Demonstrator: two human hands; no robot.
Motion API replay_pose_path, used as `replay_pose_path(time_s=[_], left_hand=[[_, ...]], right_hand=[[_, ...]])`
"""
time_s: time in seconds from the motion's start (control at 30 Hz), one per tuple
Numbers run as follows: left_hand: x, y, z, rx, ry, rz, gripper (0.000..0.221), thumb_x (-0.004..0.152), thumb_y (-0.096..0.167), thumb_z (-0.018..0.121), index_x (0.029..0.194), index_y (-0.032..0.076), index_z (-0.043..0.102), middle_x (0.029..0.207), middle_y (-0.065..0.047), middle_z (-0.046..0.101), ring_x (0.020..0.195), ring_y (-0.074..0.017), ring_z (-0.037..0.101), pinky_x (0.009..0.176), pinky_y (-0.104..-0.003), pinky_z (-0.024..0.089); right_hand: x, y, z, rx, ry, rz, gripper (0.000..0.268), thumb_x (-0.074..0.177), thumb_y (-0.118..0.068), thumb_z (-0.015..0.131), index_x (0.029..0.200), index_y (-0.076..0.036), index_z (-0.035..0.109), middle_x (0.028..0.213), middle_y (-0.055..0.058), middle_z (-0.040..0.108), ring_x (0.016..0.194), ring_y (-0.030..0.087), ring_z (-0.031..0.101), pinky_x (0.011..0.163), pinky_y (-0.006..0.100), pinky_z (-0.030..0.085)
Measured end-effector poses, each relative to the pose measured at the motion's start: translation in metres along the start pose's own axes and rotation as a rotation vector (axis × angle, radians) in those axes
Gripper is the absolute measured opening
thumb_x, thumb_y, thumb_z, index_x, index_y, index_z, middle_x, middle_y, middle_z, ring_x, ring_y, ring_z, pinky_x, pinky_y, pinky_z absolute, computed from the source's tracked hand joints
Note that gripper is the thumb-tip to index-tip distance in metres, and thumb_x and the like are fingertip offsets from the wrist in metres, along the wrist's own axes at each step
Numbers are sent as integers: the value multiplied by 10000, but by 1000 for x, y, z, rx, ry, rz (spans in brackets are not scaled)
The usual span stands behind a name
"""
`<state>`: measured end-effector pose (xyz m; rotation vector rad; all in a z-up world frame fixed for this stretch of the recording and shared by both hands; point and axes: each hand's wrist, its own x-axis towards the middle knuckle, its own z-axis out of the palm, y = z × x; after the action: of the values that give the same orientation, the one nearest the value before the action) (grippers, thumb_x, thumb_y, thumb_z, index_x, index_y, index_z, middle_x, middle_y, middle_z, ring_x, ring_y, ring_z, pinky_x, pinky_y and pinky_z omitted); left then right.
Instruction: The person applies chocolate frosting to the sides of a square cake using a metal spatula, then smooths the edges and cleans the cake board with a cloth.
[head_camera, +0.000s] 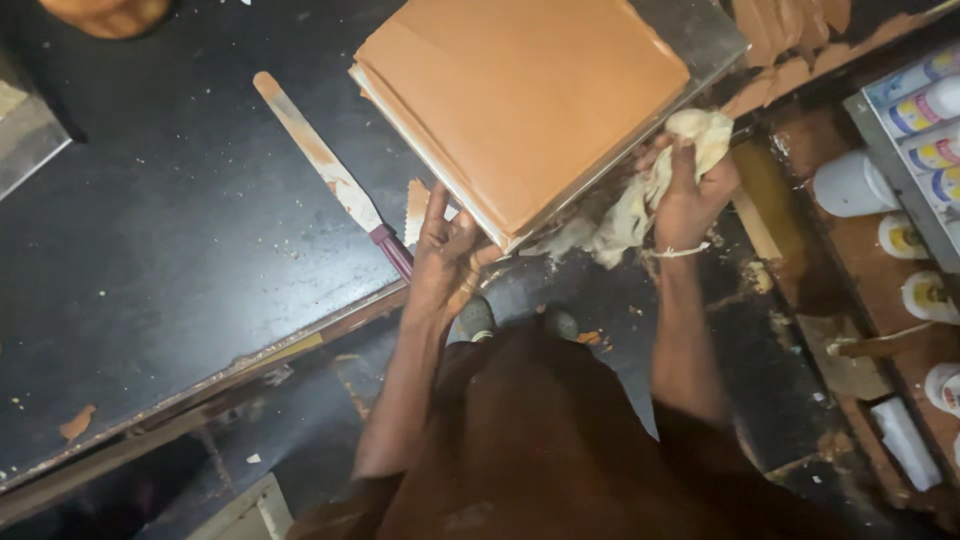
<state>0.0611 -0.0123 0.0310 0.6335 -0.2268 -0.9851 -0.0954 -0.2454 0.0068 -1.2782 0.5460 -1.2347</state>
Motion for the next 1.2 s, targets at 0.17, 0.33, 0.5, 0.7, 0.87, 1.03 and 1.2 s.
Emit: replay_pose_path(time_s=[0.17, 0.33, 0.5, 0.7, 0.87, 1.03, 1.2], left_hand=[[1, -8, 9, -87, -47, -22, 693, 1036, 81, 564, 1618, 112, 189, 1344, -216, 642, 1063, -308, 733, 820, -376, 671], [2, -19, 6, -101, -59, 3, 670, 1067, 42, 538, 1632, 114, 185, 1316, -228, 639, 1053, -308, 730, 837, -376, 666], [1, -26, 2, -146, -64, 24, 671, 1087, 34, 529, 1649, 99, 167, 1283, -228, 650, 1031, -296, 736, 837, -368, 667], [1, -24, -8, -129, -82, 45, 767, 1074, 44, 568, 1681, 120, 106, 1272, -219, 661, 1008, -282, 733, 832, -362, 666], [3, -26, -13, -108, -27, 49, 804, 1044, 58, 574, 1665, 133, 70, 1276, -224, 659, 1049, -290, 727, 821, -385, 667], [4, -21, -11, -70, -39, 64, 802, 1045, 59, 571, 1672, 139, 77, 1321, -233, 642, 1098, -306, 710, 848, -408, 664], [2, -16, -6, -116, -73, 58, 763, 1045, 64, 556, 1663, 129, 113, 1340, -246, 627, 1117, -320, 709, 868, -419, 668]], right_hand=[[-34, -5, 23, -165, -56, -33, 119, 1068, 24, 564, 1131, 63, 657, 927, 104, 716, 731, 162, 697, 637, 301, 560], [-72, -33, 40, -501, -115, -200, 125, 1032, 52, 585, 1029, 87, 705, 896, 127, 701, 778, 202, 662, 693, 325, 488], [-105, -57, 61, -445, -232, -201, 117, 1004, 57, 589, 1014, 66, 705, 911, 125, 709, 823, 190, 696, 736, 320, 535], [-131, -50, 42, -292, -513, -76, 193, 945, -34, 607, 1084, 67, 694, 967, 133, 703, 827, 181, 703, 714, 302, 570], [-122, -27, -2, 173, -248, 264, 321, 1086, -265, 629, 1175, 41, 671, 936, 56, 671, 838, 137, 650, 758, 286, 542], [-86, -49, 7, -71, -97, 193, 231, 1057, -169, 648, 1103, 53, 689, 895, 90, 705, 732, 146, 656, 656, 279, 528], [-55, -49, 21, -258, -47, -72, 133, 1042, 8, 680, 1148, 77, 720, 988, 95, 673, 805, 133, 621, 676, 274, 480]])
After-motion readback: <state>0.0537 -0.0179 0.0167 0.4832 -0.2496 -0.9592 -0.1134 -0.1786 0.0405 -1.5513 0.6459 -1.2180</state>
